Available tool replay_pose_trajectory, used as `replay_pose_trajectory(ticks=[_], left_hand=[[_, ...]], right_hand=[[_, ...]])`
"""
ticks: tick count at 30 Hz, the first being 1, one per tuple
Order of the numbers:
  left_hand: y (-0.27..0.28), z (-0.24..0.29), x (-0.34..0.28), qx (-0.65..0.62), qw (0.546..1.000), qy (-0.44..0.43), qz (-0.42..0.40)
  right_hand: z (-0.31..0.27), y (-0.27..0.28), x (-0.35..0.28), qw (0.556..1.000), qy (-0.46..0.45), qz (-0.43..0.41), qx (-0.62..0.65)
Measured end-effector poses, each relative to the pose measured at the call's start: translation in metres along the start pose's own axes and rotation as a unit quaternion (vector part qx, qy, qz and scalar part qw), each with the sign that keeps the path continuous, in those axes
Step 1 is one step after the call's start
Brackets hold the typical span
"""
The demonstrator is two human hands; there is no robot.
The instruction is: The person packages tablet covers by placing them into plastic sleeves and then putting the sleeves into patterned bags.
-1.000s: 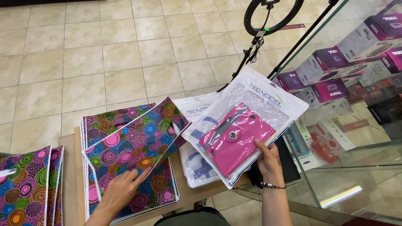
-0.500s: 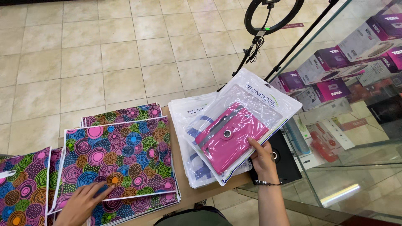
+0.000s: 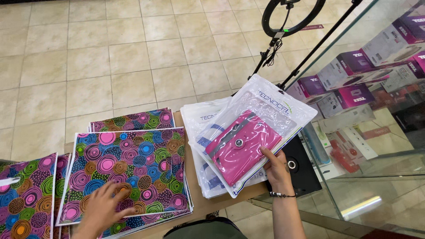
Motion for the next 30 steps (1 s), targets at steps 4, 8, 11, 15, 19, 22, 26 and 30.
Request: replay_pose_trajectory(ticks=[4, 8, 11, 15, 19, 22, 26, 30], left_hand=[[0.030, 0.094, 0.013, -0.202, 0.976, -0.006, 0.084], [0.029, 0.170, 0.037, -0.317, 0.944, -0.020, 0.095], [0.028, 0.188, 0.045, -0.315, 0.942, 0.025, 0.116], [0.022, 0.199, 0.045, -0.341, 0.926, 0.064, 0.151], [0.018, 0.187, 0.045, -0.405, 0.879, 0.121, 0.219], [0.016, 0.182, 0.045, -0.433, 0.865, 0.149, 0.205], [0.021, 0.176, 0.040, -0.445, 0.859, 0.126, 0.219], [0.029, 0.177, 0.037, -0.408, 0.879, 0.111, 0.221]], right_hand=[[0.004, -0.004, 0.000, 1.000, -0.002, 0.015, 0.012], [0.006, 0.006, 0.004, 0.998, -0.018, 0.063, -0.010], [-0.004, -0.004, 0.001, 1.000, 0.004, 0.026, -0.018], [0.004, 0.005, 0.004, 0.999, 0.004, 0.030, -0.016], [0.010, 0.006, 0.002, 0.998, 0.005, 0.029, -0.051], [0.012, -0.007, -0.003, 0.999, 0.004, -0.001, -0.038], [0.012, -0.024, -0.009, 0.998, -0.004, -0.050, -0.024], [0.012, -0.023, -0.011, 0.993, -0.021, -0.053, -0.101]])
Point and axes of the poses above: each hand's wrist, its own x-axis towards the middle knuckle, its own y-axis out of the back of the hand, z = x × y, the point moved 10 cm from there along x, towards the middle knuckle, and after that the axes turned 4 degrees about -x, right-handed, at the moved point
